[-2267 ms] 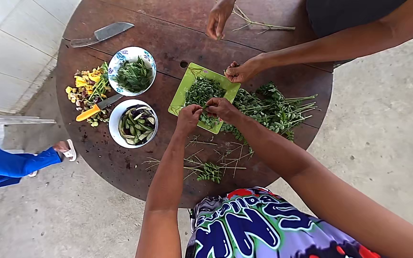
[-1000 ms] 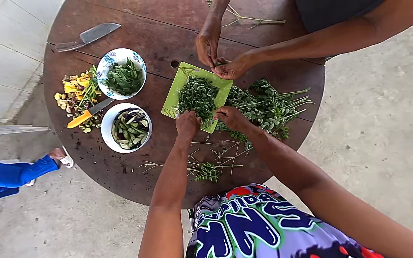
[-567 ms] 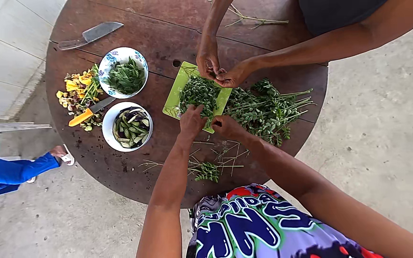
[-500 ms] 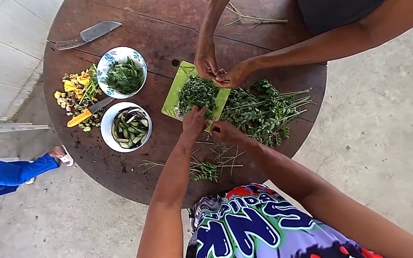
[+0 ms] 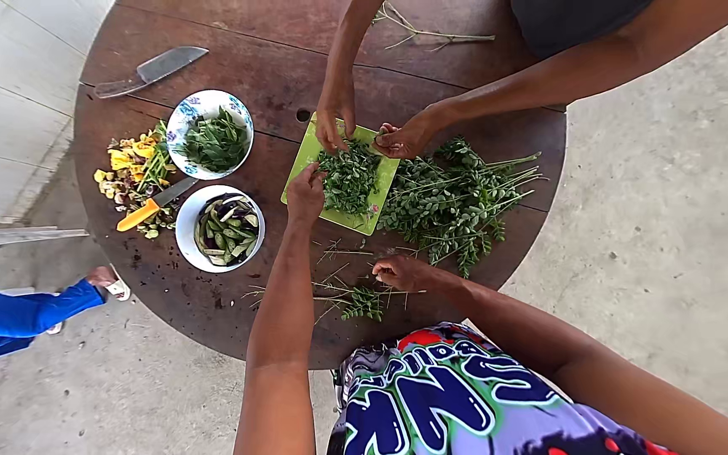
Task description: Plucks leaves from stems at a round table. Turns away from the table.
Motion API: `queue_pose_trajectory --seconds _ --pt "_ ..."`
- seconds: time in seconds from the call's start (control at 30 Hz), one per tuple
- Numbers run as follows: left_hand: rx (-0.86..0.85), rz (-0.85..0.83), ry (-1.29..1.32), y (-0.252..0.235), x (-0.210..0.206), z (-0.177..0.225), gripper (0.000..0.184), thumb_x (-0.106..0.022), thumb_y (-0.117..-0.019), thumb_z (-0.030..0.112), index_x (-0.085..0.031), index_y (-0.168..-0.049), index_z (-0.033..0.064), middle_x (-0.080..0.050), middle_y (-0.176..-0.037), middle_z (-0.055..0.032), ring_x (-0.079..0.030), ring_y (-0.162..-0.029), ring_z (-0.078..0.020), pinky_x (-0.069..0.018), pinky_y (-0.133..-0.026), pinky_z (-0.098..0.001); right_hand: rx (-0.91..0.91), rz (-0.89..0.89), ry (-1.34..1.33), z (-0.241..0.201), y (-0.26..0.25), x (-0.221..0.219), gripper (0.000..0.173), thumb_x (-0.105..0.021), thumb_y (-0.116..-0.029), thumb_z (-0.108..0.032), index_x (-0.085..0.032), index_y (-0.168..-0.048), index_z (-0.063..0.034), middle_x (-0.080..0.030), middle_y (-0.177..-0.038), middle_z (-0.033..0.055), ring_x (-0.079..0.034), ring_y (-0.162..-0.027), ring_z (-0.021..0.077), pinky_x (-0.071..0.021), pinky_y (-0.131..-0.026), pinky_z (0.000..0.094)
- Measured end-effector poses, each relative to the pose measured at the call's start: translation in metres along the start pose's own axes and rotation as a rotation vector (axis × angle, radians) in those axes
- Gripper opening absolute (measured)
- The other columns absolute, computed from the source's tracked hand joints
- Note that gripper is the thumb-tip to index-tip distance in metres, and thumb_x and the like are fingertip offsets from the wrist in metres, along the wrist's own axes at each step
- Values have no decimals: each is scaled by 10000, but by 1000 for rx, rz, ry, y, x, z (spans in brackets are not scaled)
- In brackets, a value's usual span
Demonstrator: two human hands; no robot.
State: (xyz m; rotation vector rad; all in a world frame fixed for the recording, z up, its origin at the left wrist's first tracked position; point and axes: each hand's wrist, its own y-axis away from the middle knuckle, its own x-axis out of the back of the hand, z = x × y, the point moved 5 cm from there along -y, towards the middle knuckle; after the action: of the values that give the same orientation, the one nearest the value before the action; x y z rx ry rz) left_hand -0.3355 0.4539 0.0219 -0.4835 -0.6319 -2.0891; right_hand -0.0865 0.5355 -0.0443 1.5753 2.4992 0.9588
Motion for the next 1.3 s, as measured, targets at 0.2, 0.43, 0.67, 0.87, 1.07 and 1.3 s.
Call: queue_pose_trajectory --seconds 0.2,0.43,0.67,0.87,1.07,1.3 --pt "57 -63 -308 -5 -8 -20 366 -546 -1016 56 -628 -1371 25 -660 -1284 -222 -640 -1199 -349 -493 -1053 -519 -17 16 7 2 0 7 310 -491 -1073 -203 -663 -1252 -17 -684 -1115 174 -660 -999 268 -509 -947 447" --pt "-75 -31 -401 2 -22 -5 230 -647 -995 161 -724 -1138 -3 -697 -1127 -219 -665 -1103 -376 -523 -982 -558 -6 24 -13 9 0 5 300 -496 -1067 -195 -670 -1229 -12 -684 -1084 169 -659 -976 255 -513 -928 433" --pt "-80 -133 -678 -21 -73 32 408 -663 -983 386 -703 -1242 73 -643 -1264 -208 -570 -1250 -395 -464 -995 -583 20 18 11 -7 -4 9 308 -488 -1072 -192 -671 -1241 -10 -688 -1125 179 -664 -1024 275 -508 -963 446" --pt "-113 -78 -645 -22 -72 27 305 -507 -1059 241 -735 -1148 58 -690 -1169 -198 -623 -1175 -390 -495 -943 -580 -13 81 -57 -5 5 26 301 -492 -1071 -186 -666 -1241 -9 -680 -1123 169 -662 -992 248 -521 -933 419" --pt "-160 -107 -557 -18 -58 25 270 -601 -1028 228 -710 -1161 21 -673 -1178 -223 -616 -1173 -412 -499 -964 -582 -35 167 -116 -8 -3 58 324 -471 -1083 -209 -650 -1258 -3 -677 -1058 165 -661 -901 222 -546 -874 402" --pt "-120 -45 -629 -26 -70 17 284 -536 -1029 237 -739 -1163 92 -666 -1199 -193 -602 -1184 -391 -483 -934 -578 13 222 -103 -28 -9 82 290 -487 -1082 -192 -664 -1203 2 -675 -1031 144 -649 -886 178 -539 -861 353"
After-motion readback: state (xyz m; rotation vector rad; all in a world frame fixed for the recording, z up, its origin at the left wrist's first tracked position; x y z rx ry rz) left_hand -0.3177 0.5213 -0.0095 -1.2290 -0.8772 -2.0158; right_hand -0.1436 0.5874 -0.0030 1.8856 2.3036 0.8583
